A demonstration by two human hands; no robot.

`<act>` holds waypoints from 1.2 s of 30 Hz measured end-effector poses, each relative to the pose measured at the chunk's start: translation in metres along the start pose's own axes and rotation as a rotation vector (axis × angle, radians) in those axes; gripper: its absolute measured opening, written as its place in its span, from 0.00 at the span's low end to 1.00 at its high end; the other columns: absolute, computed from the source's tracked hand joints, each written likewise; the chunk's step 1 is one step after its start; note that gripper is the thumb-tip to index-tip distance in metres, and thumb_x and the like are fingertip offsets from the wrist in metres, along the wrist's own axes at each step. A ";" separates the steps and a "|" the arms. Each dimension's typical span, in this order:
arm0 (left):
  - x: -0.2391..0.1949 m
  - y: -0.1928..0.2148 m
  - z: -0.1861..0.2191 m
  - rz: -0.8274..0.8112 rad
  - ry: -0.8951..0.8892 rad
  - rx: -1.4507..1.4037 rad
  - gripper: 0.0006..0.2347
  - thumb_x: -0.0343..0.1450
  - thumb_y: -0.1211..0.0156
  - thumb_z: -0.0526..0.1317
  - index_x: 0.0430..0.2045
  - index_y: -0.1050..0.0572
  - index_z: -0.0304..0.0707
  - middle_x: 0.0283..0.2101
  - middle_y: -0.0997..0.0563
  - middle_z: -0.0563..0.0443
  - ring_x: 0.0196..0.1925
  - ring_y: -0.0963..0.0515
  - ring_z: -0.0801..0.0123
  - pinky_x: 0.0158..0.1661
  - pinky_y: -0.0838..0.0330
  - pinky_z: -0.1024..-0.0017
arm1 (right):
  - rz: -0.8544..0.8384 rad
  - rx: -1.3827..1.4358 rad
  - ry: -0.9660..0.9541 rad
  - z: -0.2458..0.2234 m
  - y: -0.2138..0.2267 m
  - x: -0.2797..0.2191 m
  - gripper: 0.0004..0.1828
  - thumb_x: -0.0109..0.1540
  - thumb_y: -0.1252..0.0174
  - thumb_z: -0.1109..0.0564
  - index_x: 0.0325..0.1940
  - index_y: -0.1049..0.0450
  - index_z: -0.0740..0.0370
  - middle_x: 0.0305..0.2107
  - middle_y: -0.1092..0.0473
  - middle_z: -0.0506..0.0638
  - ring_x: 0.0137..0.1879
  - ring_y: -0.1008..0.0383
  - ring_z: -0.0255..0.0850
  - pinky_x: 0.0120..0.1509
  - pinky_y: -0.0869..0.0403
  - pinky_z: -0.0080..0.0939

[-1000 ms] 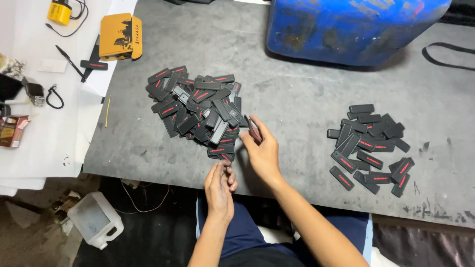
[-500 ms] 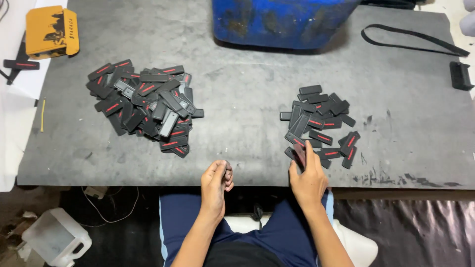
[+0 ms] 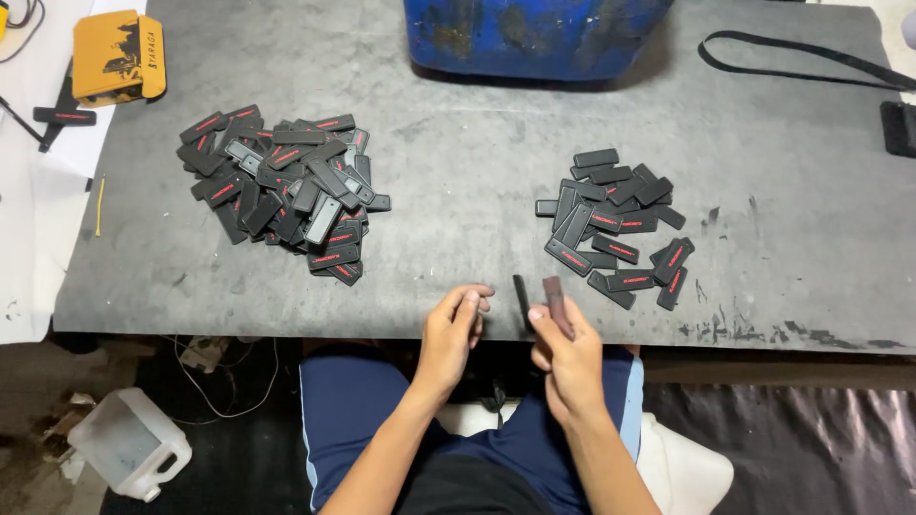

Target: Inspecting and cleaning small black leather tags by rubbing the edges with fingers

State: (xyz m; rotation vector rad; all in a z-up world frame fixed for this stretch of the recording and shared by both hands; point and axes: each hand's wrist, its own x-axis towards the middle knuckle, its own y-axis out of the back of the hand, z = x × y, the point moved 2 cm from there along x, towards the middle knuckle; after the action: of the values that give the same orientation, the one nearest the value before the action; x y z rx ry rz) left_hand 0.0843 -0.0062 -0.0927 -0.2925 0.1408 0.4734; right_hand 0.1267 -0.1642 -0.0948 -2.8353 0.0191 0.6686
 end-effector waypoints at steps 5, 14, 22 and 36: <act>-0.005 -0.003 -0.001 -0.033 -0.032 0.079 0.18 0.78 0.55 0.52 0.39 0.22 0.36 0.21 0.29 0.55 0.22 0.31 0.77 0.25 0.34 0.78 | -0.171 0.152 -0.054 -0.015 -0.036 -0.053 0.06 0.63 0.39 0.62 0.42 0.28 0.58 0.24 0.38 0.41 0.22 0.51 0.24 0.20 0.52 0.27; -0.014 0.012 -0.001 0.066 -0.055 0.124 0.19 0.79 0.55 0.51 0.17 0.38 0.46 0.21 0.35 0.61 0.26 0.38 0.78 0.28 0.40 0.72 | -0.128 -0.234 0.275 -0.011 -0.054 -0.065 0.33 0.57 0.32 0.58 0.67 0.29 0.64 0.26 0.35 0.43 0.34 0.37 0.28 0.45 0.32 0.28; -0.028 0.006 0.010 -0.090 0.159 -0.422 0.19 0.82 0.58 0.43 0.20 0.34 0.32 0.03 0.42 0.43 0.01 0.39 0.65 0.05 0.47 0.76 | -0.174 -0.449 0.599 -0.031 -0.044 -0.043 0.21 0.71 0.53 0.54 0.65 0.25 0.61 0.25 0.32 0.49 0.33 0.37 0.34 0.40 0.31 0.36; -0.042 0.010 0.016 -0.089 0.393 -0.556 0.18 0.80 0.52 0.46 0.23 0.33 0.32 0.02 0.45 0.49 -0.01 0.44 0.73 0.03 0.52 0.81 | -0.524 -1.018 1.482 -0.034 -0.034 -0.048 0.17 0.67 0.46 0.50 0.57 0.20 0.52 0.22 0.33 0.46 0.21 0.33 0.43 0.28 0.32 0.39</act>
State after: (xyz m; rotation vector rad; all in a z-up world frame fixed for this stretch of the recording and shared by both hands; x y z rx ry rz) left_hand 0.0434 -0.0112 -0.0716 -0.9340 0.3784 0.3546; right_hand 0.1009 -0.1406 -0.0368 -3.0503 -0.9550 -1.9973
